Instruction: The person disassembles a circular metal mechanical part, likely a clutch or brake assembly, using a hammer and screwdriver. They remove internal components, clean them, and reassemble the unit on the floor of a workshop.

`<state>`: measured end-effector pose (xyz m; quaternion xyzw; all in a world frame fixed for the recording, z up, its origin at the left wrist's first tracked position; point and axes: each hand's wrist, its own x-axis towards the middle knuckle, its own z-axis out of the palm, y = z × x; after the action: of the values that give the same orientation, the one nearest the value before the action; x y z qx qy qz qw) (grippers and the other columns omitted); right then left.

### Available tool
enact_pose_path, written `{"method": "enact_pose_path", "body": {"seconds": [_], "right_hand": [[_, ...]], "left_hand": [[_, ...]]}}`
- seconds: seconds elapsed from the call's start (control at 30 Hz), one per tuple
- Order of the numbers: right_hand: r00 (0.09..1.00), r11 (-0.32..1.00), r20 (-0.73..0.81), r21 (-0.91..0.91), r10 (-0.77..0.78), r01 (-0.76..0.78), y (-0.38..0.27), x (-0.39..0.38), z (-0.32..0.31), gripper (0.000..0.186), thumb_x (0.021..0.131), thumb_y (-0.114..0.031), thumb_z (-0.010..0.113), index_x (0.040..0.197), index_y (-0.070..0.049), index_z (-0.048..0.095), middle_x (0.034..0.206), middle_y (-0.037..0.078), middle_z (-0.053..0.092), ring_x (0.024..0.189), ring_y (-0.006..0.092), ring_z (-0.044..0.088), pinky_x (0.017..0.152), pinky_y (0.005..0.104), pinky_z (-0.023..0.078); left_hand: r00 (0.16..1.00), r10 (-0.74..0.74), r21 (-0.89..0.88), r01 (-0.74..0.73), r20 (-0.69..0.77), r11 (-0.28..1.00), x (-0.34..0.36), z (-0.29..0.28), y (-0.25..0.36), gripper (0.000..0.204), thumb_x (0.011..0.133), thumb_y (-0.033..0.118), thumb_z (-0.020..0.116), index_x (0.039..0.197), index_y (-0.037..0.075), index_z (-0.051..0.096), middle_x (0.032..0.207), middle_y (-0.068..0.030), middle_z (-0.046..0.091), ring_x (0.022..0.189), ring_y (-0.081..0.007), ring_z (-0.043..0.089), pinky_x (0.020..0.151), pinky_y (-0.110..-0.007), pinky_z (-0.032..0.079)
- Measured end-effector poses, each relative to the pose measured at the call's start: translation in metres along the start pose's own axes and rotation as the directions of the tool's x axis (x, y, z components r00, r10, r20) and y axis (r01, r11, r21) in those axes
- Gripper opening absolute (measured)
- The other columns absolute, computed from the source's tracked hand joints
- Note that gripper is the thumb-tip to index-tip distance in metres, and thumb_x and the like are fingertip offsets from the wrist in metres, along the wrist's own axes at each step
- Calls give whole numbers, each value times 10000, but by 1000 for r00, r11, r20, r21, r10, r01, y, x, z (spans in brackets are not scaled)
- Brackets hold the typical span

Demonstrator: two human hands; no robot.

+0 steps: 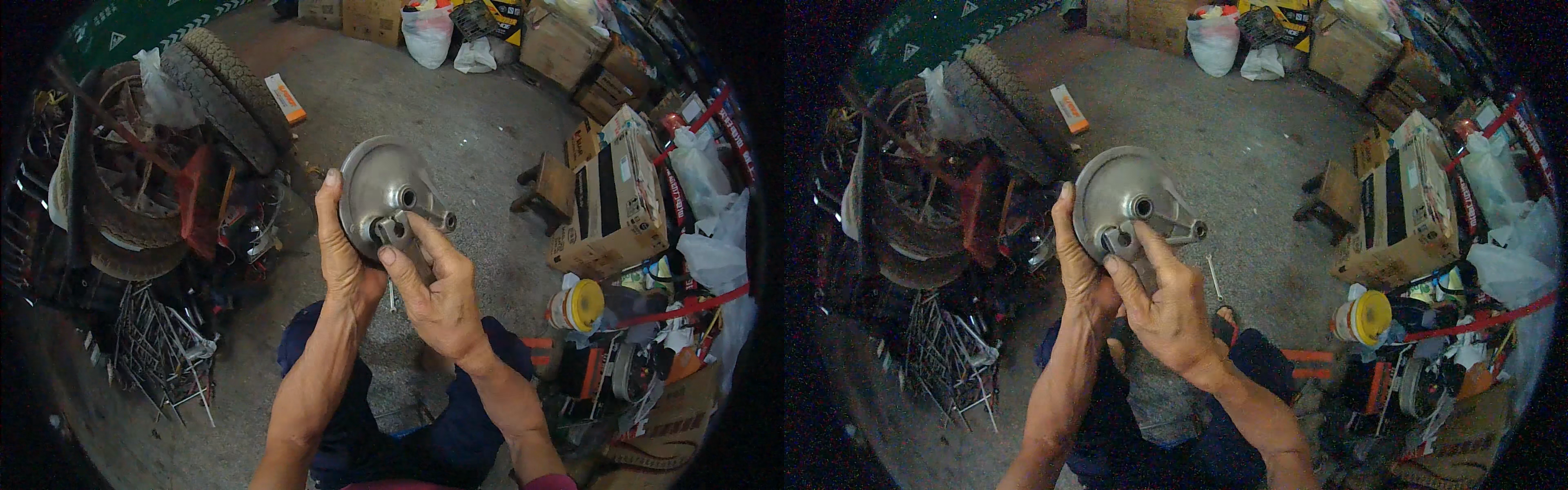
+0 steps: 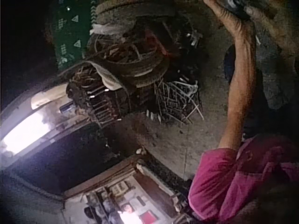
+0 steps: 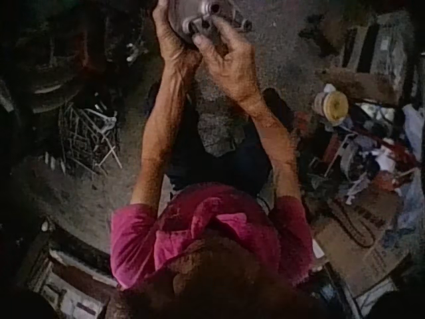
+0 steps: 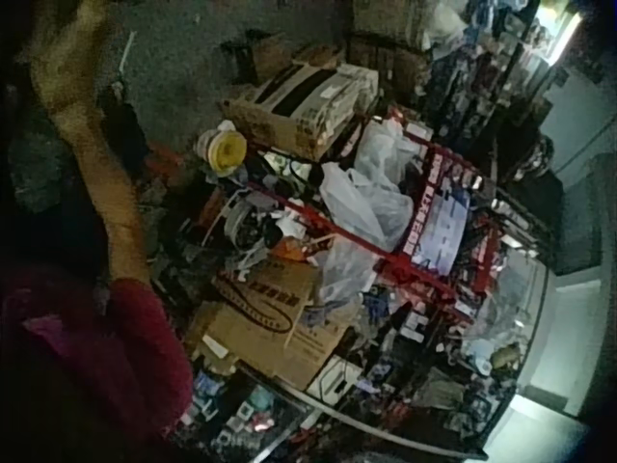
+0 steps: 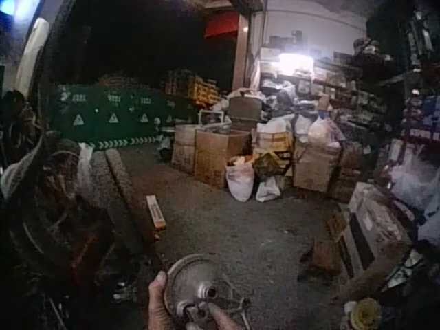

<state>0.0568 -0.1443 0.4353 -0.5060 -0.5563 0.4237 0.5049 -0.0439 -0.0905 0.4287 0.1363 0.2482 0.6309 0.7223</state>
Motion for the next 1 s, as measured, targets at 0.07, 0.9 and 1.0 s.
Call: {"method": "enact_pose_path", "body": {"seconds": [0.07, 0.9, 1.0], "right_hand": [[997, 988, -15, 139, 69, -66, -7, 2, -1, 446, 923, -157, 658, 1276, 76, 516, 962, 104, 664, 827, 92, 603, 709, 237, 488], [895, 826, -72, 424, 440, -372, 19, 25, -70, 336, 842, -376, 733, 853, -65, 606, 648, -13, 569, 426, 52, 459, 324, 217, 322], [917, 841, 27, 388, 398, -376, 18, 23, -70, 385, 797, -390, 772, 854, -49, 605, 651, 0, 573, 425, 52, 463, 323, 208, 318]], "left_hand": [[999, 22, 0, -22, -24, 1000, 1, -4, -1, 637, 853, 571, 596, 1205, 40, 576, 1093, -104, 638, 1003, -208, 625, 881, -369, 519], [899, -435, -164, 436, 41, 885, 1, -18, 2, 890, 757, 785, 519, 1362, 132, 512, 1407, -160, 470, 1261, -402, 448, 1030, -622, 347], [894, -447, -113, 447, 22, 887, 0, -17, 2, 914, 756, 809, 497, 1360, 123, 510, 1400, -167, 473, 1242, -398, 472, 995, -609, 392]]}}
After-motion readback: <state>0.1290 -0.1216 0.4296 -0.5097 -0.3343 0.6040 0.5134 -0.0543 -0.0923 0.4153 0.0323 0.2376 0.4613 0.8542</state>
